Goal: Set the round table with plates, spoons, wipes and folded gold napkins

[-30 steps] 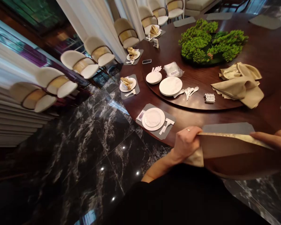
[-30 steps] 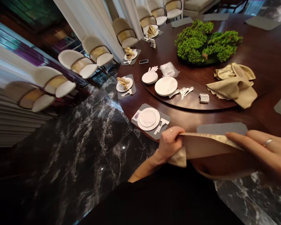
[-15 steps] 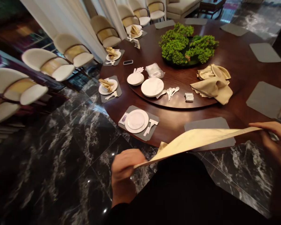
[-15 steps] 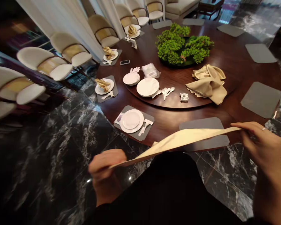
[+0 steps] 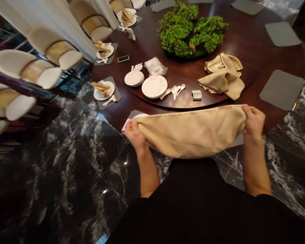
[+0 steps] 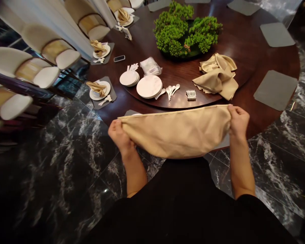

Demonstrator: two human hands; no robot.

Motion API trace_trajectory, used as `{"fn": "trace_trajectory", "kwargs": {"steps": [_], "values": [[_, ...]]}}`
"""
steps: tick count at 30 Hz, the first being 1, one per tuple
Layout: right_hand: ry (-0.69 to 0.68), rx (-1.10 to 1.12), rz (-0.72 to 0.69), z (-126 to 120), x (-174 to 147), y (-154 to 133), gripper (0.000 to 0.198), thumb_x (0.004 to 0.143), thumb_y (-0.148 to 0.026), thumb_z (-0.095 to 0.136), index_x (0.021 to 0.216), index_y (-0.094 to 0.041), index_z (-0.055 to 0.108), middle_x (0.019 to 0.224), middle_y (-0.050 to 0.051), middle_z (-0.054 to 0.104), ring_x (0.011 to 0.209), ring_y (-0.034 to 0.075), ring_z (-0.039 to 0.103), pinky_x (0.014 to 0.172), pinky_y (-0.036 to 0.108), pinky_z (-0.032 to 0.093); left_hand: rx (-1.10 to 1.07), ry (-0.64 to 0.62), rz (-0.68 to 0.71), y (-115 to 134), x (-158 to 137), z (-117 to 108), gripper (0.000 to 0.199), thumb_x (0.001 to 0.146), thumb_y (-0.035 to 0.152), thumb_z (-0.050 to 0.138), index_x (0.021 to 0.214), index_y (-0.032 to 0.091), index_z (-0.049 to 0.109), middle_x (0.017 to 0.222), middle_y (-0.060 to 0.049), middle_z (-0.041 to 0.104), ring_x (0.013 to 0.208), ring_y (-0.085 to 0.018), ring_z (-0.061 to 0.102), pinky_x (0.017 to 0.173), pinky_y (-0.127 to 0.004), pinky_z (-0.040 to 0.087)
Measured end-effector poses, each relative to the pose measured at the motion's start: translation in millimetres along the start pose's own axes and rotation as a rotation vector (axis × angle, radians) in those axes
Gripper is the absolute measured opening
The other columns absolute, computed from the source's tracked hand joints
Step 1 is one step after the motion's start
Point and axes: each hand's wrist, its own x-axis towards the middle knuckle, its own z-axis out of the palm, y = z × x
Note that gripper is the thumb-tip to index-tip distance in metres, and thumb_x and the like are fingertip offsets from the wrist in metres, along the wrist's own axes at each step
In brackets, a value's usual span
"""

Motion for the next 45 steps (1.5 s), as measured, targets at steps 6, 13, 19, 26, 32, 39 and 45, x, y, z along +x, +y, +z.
{"fn": "trace_trajectory", "kwargs": {"steps": [6,13,19,26,32,39,45], "values": [[-0.199,0.178,0.153,74,-116,-79,0.036,0.100,-0.055,0.082,0.092,-0.020,0.084,0.071,0.002,0.073,0.057,0.016,0.063,0.055,0.029,0.054,0.085,-0.100,0.242,-6,-62,104,0.036,0.116,0.047,0.062,0.101,0.019,0.080,0.092,-0.007,0.079,0.085,-0.018,0.076,0.080,-0.029,0.062],[-0.248,0.082,-0.040,71,-152,-111,0.026,0.109,-0.044,0.075,0.101,-0.025,0.090,0.093,0.007,0.085,0.079,0.022,0.079,0.075,0.036,0.068,0.108,-0.178,0.396,-15,-102,122,0.027,0.117,0.034,0.063,0.115,0.020,0.086,0.104,-0.010,0.086,0.094,-0.020,0.083,0.090,-0.033,0.070],[-0.252,-0.023,-0.151,74,-157,-104,0.024,0.112,-0.036,0.069,0.109,-0.024,0.090,0.100,0.009,0.086,0.086,0.022,0.082,0.085,0.036,0.071,0.148,-0.131,0.393,-20,-102,122,0.028,0.117,0.034,0.064,0.121,0.018,0.087,0.108,-0.012,0.087,0.099,-0.022,0.086,0.093,-0.035,0.072],[-0.279,-0.136,-0.240,74,-164,-98,0.026,0.114,-0.031,0.062,0.120,-0.023,0.086,0.105,0.012,0.085,0.090,0.025,0.082,0.086,0.037,0.071,0.124,-0.161,0.440,-14,-102,125,0.028,0.117,0.024,0.061,0.130,0.017,0.084,0.118,-0.014,0.088,0.107,-0.023,0.087,0.098,-0.037,0.073],[-0.299,-0.142,-0.239,70,-161,-96,0.026,0.116,-0.035,0.058,0.113,-0.024,0.081,0.099,0.011,0.083,0.085,0.024,0.079,0.081,0.036,0.068,0.134,-0.259,0.359,-18,-106,126,0.033,0.117,0.030,0.060,0.137,0.017,0.083,0.123,-0.016,0.087,0.114,-0.026,0.086,0.103,-0.041,0.073],[-0.476,-0.081,-0.141,59,-144,-91,0.026,0.114,-0.046,0.063,0.099,-0.024,0.069,0.087,0.005,0.076,0.074,0.019,0.071,0.072,0.031,0.061,0.051,-0.515,0.303,-17,-103,115,0.043,0.114,0.021,0.051,0.148,0.019,0.077,0.139,-0.016,0.082,0.130,-0.028,0.080,0.115,-0.045,0.068],[-0.715,-0.026,-0.313,41,-132,-77,0.015,0.108,-0.028,0.065,0.095,-0.024,0.064,0.082,0.000,0.068,0.068,0.015,0.061,0.066,0.027,0.052,-0.002,-0.589,0.298,-21,-103,99,0.037,0.113,0.020,0.056,0.144,0.022,0.076,0.133,-0.014,0.083,0.120,-0.025,0.082,0.102,-0.039,0.072]]}}
